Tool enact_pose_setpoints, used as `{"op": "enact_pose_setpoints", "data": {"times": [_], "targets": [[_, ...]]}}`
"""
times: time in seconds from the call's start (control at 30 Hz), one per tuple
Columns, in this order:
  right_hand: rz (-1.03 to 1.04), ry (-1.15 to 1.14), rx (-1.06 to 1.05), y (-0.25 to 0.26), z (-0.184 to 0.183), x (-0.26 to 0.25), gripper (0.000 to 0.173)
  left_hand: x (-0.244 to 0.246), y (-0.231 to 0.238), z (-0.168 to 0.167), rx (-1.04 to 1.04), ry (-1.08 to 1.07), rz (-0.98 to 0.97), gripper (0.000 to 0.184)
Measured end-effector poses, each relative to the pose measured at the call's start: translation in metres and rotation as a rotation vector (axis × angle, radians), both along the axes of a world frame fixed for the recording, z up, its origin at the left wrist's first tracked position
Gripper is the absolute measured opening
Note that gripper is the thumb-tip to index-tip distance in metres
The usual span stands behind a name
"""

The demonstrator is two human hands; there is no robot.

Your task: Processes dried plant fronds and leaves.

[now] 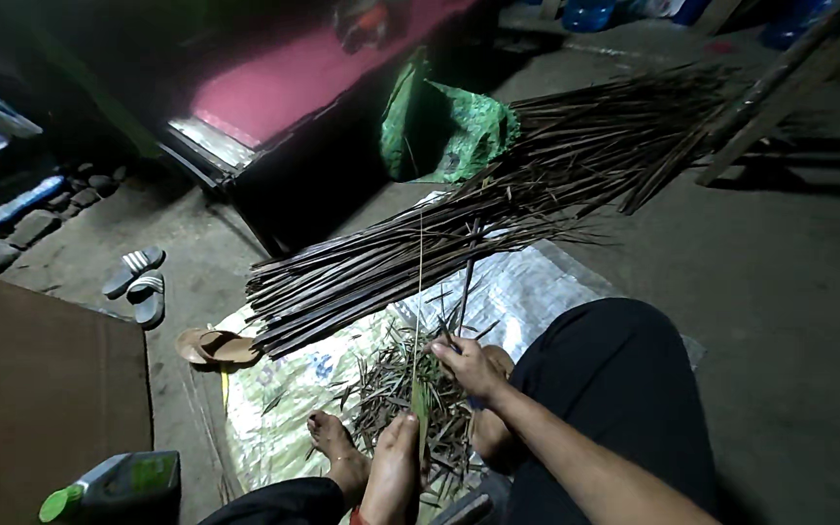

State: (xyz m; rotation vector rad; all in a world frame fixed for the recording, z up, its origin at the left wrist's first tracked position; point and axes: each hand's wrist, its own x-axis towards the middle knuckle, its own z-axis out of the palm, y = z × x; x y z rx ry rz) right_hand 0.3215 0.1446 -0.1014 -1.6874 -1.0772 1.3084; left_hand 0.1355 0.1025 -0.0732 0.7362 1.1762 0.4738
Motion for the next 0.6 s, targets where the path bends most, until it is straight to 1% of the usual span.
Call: {"op": "enact_pose_setpoints", "data": {"times": [0.03,0.07,0.13,0.2,0.27,0.3,0.33,0.4,0.47,0.5,0.53,0.6], "targets": [[0.019,0.133,-0.009,-0.001,0.003,-0.005,0.026,0.000,0.000,0.000,0.005,0.003,-0.019,0.030],[0.048,0.199,-0.018,-0.001,0.006,-0.008,0.022,0.001,0.000,0.001,0.001,-0.004,-0.037,0.029],[0.044,0.213,-0.015,0.001,0.010,-0.009,0.011,0.001,0.000,0.005,-0.059,-0.057,-0.067,0.031],[-0.065,0.257,-0.013,0.003,0.011,-0.005,0.005,-0.001,0.000,0.006,-0.144,-0.135,-0.105,0.033],[-0.139,0.295,0.037,0.005,0.008,0.000,0.004,-0.003,-0.001,0.004,-0.160,-0.186,-0.112,0.033],[-0.116,0.273,0.071,0.004,0.007,0.002,0.008,-0.001,-0.001,0.005,-0.149,-0.178,-0.084,0.032],[-0.061,0.216,0.103,0.002,0.006,0.003,0.014,0.001,-0.002,0.006,-0.130,-0.146,-0.038,0.031],[0.155,-0.036,0.113,-0.004,0.006,0.004,0.026,0.005,0.001,0.005,-0.115,-0.088,0.047,0.030],[0.404,-0.299,0.098,-0.014,0.008,-0.002,0.030,0.005,0.005,0.002,-0.116,-0.039,0.107,0.031],[0.505,-0.389,0.117,-0.020,0.009,-0.008,0.031,0.004,0.007,0.001,-0.125,-0.014,0.134,0.033],[0.571,-0.452,0.161,-0.027,0.009,-0.015,0.028,0.004,0.009,0.000,-0.129,0.001,0.155,0.034],[0.645,-0.523,0.261,-0.037,0.008,-0.027,0.014,0.004,0.010,0.000,-0.134,0.010,0.192,0.037]]}}
